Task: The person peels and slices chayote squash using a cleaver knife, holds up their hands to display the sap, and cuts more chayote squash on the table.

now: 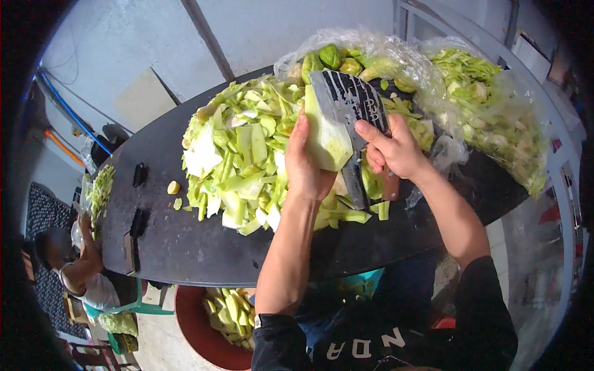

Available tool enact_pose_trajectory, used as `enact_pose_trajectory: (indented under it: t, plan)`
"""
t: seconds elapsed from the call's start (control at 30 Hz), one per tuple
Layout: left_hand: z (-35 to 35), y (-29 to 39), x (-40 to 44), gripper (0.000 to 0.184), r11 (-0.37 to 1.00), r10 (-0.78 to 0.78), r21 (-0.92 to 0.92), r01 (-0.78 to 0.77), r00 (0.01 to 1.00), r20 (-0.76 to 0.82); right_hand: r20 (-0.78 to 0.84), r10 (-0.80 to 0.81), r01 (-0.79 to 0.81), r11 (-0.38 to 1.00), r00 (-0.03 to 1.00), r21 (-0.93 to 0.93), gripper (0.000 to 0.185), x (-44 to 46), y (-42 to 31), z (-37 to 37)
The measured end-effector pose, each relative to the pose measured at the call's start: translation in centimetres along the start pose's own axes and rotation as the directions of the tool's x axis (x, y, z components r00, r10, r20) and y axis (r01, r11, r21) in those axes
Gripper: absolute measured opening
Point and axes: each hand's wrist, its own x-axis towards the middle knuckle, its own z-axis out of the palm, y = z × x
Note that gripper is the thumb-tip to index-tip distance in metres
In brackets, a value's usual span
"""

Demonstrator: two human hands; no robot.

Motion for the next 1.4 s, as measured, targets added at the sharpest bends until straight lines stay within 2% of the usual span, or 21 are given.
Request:
enact_pose_trajectory:
  t: [0.07,0.2,0.27,0.37,0.47,0.57,0.63,0.73,0.8,0.83,0.87,0.9,0.93,0.97,1.0,1.03,1.1,1.13,1.23,1.33,1.4]
  plan:
    - [0.2,0.0,-0.2,0.047,0.996,0.005,-0.085,-0.009,0.999,-0.043,0.005,-0.004,0.004,1.0,1.0,0.018,0.035,0.3,0.8,0.1]
    - [-0.3,0.1,0.0,0.048,0.995,-0.042,-0.088,0.04,0.999,-0.032,0.03,0.045,-0.045,0.999,0.999,0.023,0.035,0.3,0.4,-0.4]
    - [-0.2,0.7,-0.4,0.049,0.991,-0.11,-0.067,0.112,0.993,0.037,0.054,0.069,-0.069,0.998,0.996,0.001,0.034,0.3,0.1,-0.7]
    - [0.4,0.7,-0.5,0.049,0.985,-0.145,-0.095,0.143,0.989,-0.014,0.132,0.097,-0.101,0.995,0.987,0.02,0.023,0.6,-0.2,-1.2]
    - [0.2,0.6,-0.3,0.048,0.973,-0.152,-0.18,0.142,0.987,-0.044,0.102,0.125,-0.128,0.992,0.987,0.018,0.023,0.8,0.1,-0.9]
    - [0.3,0.9,-0.5,0.047,0.961,-0.153,-0.241,0.136,0.987,-0.053,0.085,0.053,-0.052,0.999,0.995,-0.015,0.031,0.7,0.3,-0.4]
    - [0.3,0.9,-0.4,0.047,0.959,-0.147,-0.253,0.129,0.988,-0.054,0.024,0.032,-0.033,0.997,0.999,0.069,0.029,0.7,0.6,-0.1]
    - [-0.3,0.7,0.0,0.047,0.942,-0.076,-0.333,0.05,0.995,-0.066,-0.056,0.042,-0.035,0.991,0.998,0.129,0.027,0.6,0.3,0.5]
    - [-1.8,0.3,0.9,0.051,0.922,0.117,-0.371,-0.115,0.993,-0.016,-0.09,0.03,-0.015,0.987,0.996,0.16,0.025,0.4,-0.5,0.2]
    - [-1.7,1.0,0.3,0.05,0.888,0.104,-0.455,-0.062,0.992,0.067,-0.126,0.02,0.005,0.982,0.992,0.19,0.023,0.4,-0.7,-0.1]
    - [-1.3,1.4,0.2,0.05,0.888,0.132,-0.439,-0.139,0.99,-0.045,-0.114,-0.094,0.106,0.989,0.989,0.103,0.021,0.4,-0.8,-0.6]
    - [-0.8,1.7,0.1,0.05,0.885,0.161,-0.414,-0.214,0.974,-0.159,-0.106,-0.094,0.105,0.989,0.99,0.102,0.021,0.2,-0.7,-0.3]
    - [-0.9,1.7,0.0,0.05,0.884,0.165,-0.412,-0.22,0.972,-0.164,-0.154,-0.229,0.183,0.947,0.961,-0.265,0.022,-0.5,-0.3,0.1]
    - [-0.8,1.7,0.2,0.05,0.884,0.256,-0.343,-0.319,0.942,-0.217,-0.15,-0.375,0.219,0.771,0.915,-0.598,0.023,-1.1,-0.1,0.5]
    - [-0.9,1.6,0.2,0.051,0.875,0.34,-0.264,-0.406,0.903,-0.264,-0.034,-0.552,0.338,0.558,0.833,-0.758,0.02,-1.4,0.2,1.7]
    - [-1.0,1.6,0.2,0.051,0.879,0.337,-0.257,-0.402,0.904,-0.262,0.189,-0.702,0.53,0.306,0.687,-0.791,0.011,-1.7,0.2,2.8]
    - [-1.2,1.4,0.3,0.053,0.853,0.45,-0.102,-0.512,0.82,-0.354,0.404,-0.643,0.622,0.145,0.65,-0.77,0.012,-2.6,0.8,3.9]
    - [-3.3,0.9,0.8,0.054,0.805,0.511,-0.235,-0.545,0.837,-0.194,0.422,-0.642,0.625,0.114,0.64,-0.773,0.013,-2.9,0.9,4.5]
    - [-5.2,1.2,1.3,0.055,0.767,0.577,-0.333,-0.549,0.817,-0.018,0.451,-0.633,0.623,0.063,0.629,-0.78,0.014,-3.4,1.2,5.5]
    - [-6.1,1.6,1.2,0.057,0.761,0.604,-0.357,-0.542,0.793,0.085,0.496,-0.572,0.642,0.071,0.654,-0.764,0.015,-3.6,1.3,5.7]
    - [-5.6,1.6,1.0,0.058,0.749,0.608,-0.371,-0.549,0.792,0.056,0.496,-0.571,0.643,0.075,0.654,-0.762,0.015,-3.7,1.3,5.7]
